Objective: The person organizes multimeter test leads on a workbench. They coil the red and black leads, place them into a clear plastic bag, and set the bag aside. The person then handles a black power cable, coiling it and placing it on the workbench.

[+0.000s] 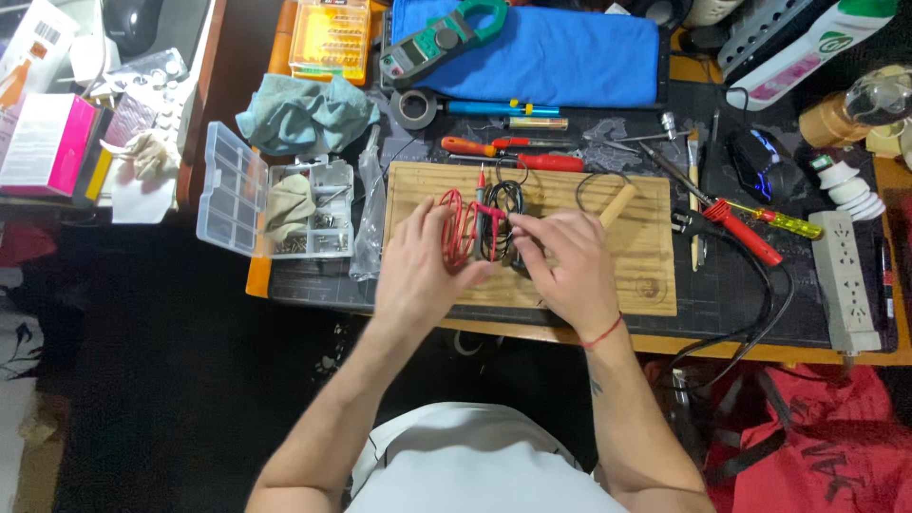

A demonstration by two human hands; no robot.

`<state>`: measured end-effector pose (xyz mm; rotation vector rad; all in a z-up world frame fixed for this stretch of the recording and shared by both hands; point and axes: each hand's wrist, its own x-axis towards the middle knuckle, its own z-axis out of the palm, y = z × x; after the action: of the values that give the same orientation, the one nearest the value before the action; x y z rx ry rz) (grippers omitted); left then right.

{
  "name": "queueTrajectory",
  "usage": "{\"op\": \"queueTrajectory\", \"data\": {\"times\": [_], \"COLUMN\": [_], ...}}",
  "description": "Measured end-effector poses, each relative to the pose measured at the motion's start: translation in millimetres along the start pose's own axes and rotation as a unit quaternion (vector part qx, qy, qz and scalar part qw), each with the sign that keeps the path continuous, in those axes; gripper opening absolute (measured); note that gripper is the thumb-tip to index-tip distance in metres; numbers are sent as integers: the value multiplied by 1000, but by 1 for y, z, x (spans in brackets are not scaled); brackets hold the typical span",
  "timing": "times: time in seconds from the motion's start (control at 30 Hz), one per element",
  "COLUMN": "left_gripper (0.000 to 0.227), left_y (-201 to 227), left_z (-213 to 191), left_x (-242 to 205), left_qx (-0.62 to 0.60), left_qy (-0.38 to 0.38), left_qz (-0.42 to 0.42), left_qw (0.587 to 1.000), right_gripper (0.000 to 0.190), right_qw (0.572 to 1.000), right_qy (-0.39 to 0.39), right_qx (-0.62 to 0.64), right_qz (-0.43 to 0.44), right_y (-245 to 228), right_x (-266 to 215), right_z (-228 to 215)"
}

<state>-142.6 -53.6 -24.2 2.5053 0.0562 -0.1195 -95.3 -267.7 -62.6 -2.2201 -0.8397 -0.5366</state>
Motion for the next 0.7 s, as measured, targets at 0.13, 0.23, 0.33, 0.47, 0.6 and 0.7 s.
{"op": "queueTrajectory", "data": {"times": [0.13, 0.23, 0.33, 0.47, 0.6, 0.7], "left_gripper": [99, 100, 98, 89, 89, 86], "left_y": [-9, -7, -13, -24, -32, -36], "left_z": [34, 45, 60, 65, 70, 72], "left_x": [2, 5, 10, 14, 18, 20], "left_qx": [35, 43, 109, 110, 127, 135], "left_qy": [79, 85, 124, 141, 137, 148], "left_qz": [31, 21, 27, 45, 45, 50], "left_qw": [996, 995, 986, 983, 981, 978], "right_gripper": [23, 22, 20, 23, 27, 41], "right_qw": [994, 994, 995, 996, 993, 991], "right_qy": [-27, -45, -53, -69, -80, -103], "right_qx": [-102, -99, -76, -27, -75, -84], "right_qz": [3, 26, 30, 46, 33, 17], "right_y": [2, -1, -1, -4, -9, -8], "right_x": [3, 3, 3, 3, 6, 7], "right_z": [16, 24, 27, 27, 27, 31]}}
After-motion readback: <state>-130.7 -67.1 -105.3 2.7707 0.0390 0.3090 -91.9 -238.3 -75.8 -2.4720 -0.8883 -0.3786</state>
